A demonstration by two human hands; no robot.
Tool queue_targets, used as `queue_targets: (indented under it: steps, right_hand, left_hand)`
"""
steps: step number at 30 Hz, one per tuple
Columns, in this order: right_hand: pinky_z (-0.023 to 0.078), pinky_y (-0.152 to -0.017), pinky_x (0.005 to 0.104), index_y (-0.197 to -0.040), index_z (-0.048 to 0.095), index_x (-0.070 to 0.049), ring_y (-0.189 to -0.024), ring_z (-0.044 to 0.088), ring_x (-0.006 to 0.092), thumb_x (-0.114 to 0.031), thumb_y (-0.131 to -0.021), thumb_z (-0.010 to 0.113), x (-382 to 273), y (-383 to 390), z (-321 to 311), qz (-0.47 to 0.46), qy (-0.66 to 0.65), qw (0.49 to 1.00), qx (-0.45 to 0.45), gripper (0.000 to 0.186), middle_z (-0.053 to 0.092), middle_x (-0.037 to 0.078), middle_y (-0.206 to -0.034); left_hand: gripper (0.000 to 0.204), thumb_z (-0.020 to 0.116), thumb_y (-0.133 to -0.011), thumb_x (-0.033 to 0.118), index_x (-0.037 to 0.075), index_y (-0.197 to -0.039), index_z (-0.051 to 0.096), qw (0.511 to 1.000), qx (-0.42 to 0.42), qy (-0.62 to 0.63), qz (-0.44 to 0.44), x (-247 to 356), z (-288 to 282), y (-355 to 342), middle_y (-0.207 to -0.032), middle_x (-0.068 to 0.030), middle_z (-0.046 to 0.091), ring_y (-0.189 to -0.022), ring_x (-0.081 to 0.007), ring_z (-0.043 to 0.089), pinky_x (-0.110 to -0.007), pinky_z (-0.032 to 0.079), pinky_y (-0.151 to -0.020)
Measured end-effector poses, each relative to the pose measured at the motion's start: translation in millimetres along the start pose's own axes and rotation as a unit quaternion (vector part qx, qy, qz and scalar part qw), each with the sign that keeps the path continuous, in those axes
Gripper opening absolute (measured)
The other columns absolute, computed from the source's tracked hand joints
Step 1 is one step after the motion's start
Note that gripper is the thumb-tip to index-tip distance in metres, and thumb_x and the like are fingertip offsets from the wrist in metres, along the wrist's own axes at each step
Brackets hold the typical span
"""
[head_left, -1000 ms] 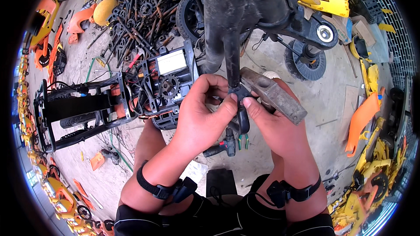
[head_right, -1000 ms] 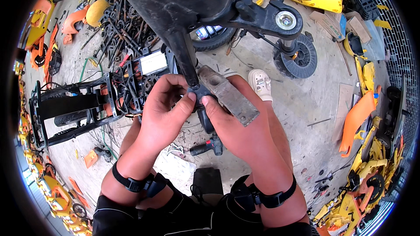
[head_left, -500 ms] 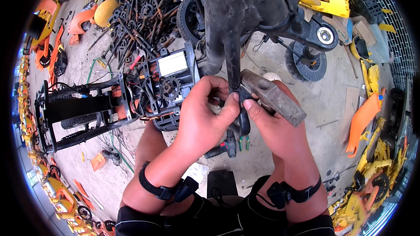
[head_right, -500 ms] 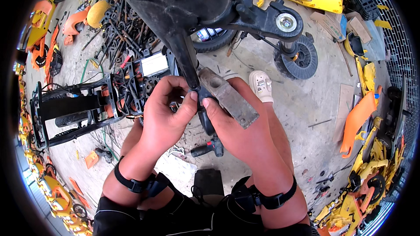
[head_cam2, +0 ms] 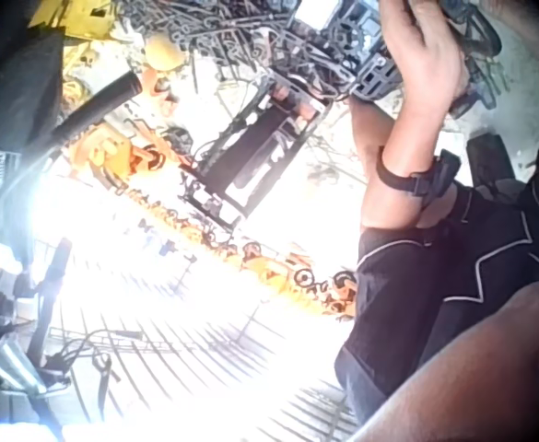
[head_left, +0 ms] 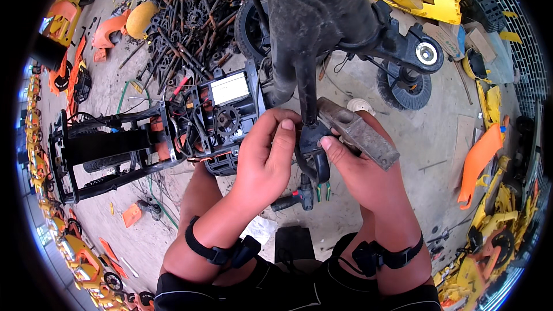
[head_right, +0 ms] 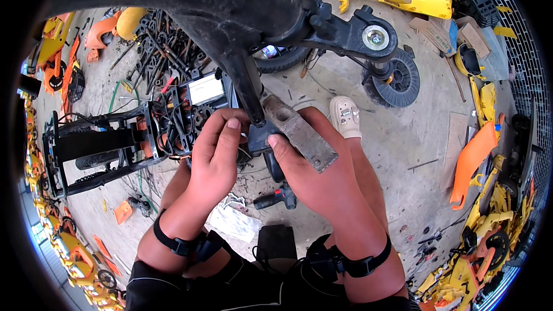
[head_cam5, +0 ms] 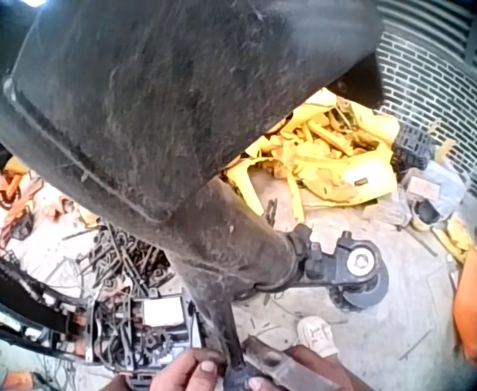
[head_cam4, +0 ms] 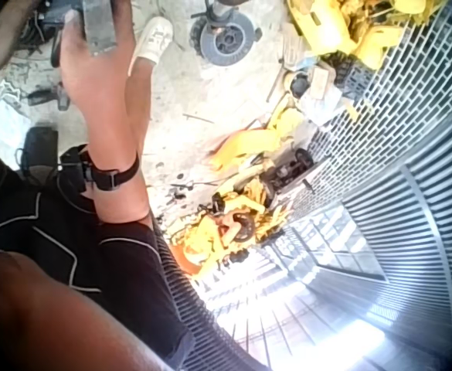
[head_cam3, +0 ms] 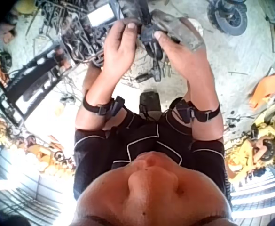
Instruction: The person holds a metal vehicle component and uses a hammer to tap a small metal pin into a hole on the part while sitting on the floor.
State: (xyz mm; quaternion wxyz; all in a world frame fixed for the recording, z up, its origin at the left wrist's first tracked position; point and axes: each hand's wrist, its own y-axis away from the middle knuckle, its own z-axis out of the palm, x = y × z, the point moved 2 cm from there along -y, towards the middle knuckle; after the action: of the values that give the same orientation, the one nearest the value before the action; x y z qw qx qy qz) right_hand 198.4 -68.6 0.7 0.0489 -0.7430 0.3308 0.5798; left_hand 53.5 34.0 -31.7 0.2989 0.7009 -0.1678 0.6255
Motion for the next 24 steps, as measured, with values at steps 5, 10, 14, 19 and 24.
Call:
queue_targets:
  steps: [5,10,14,19,24]
  right_hand:
    - [0.05,-0.071,0.0301,-0.122,0.066,-0.007,-0.078,0.059,0.0104,-0.025,-0.098,0.068,-1.7,-1.9,-3.8,-0.021,-0.028,0.999,0.014,0.03,0.067,0.0,-0.089]
    - [0.047,-0.076,0.027,-0.118,0.065,-0.001,-0.082,0.055,0.0091,-0.018,-0.096,0.069,-2.8,-4.0,-12.8,0.066,-0.075,0.994,0.049,0.028,0.063,0.001,-0.091]
    - [0.046,-0.076,0.0266,-0.117,0.064,0.001,-0.082,0.054,0.0081,-0.015,-0.095,0.07,3.6,-0.9,-13.2,0.048,-0.087,0.993,0.069,0.028,0.063,0.001,-0.092]
    - [0.047,-0.074,0.0266,-0.117,0.064,0.0,-0.082,0.054,0.0076,-0.015,-0.095,0.068,5.1,2.1,-13.8,0.047,-0.095,0.991,0.08,0.027,0.064,0.001,-0.093]
    - [0.048,-0.075,0.0284,-0.121,0.064,-0.001,-0.083,0.057,0.0092,-0.018,-0.096,0.066,2.2,6.9,-14.3,0.081,-0.075,0.992,0.064,0.03,0.065,0.003,-0.093]
  left_hand:
    - [0.026,0.065,-0.097,0.014,0.001,-0.117,0.055,0.999,-0.015,0.038,0.003,-2.2,3.7,4.4,-0.101,-0.0038,0.059,-0.091,-0.0105,0.055,-0.027,0.046,-0.081]
    - [0.038,0.072,-0.089,0.012,0.001,-0.12,0.053,0.998,-0.019,0.056,-0.017,-6.7,6.2,4.9,-0.109,-0.0048,0.06,-0.1,-0.0139,0.057,-0.03,0.047,-0.086]
    - [0.042,0.074,-0.086,0.009,0.003,-0.122,0.053,0.999,0.025,-0.018,0.04,-0.2,9.0,9.8,-0.111,-0.0066,0.059,-0.1,-0.0162,0.058,-0.032,0.047,-0.086]
    - [0.045,0.081,-0.075,0.008,0.007,-0.117,0.065,0.896,0.095,-0.309,0.304,12.9,11.1,19.2,-0.112,-0.0103,0.06,-0.1,-0.0284,0.057,-0.038,0.046,-0.088]
    - [0.037,0.084,-0.074,0.013,0.015,-0.11,0.075,0.824,0.106,-0.424,0.362,9.9,13.5,23.2,-0.115,-0.0062,0.062,-0.104,-0.0287,0.055,-0.039,0.044,-0.088]
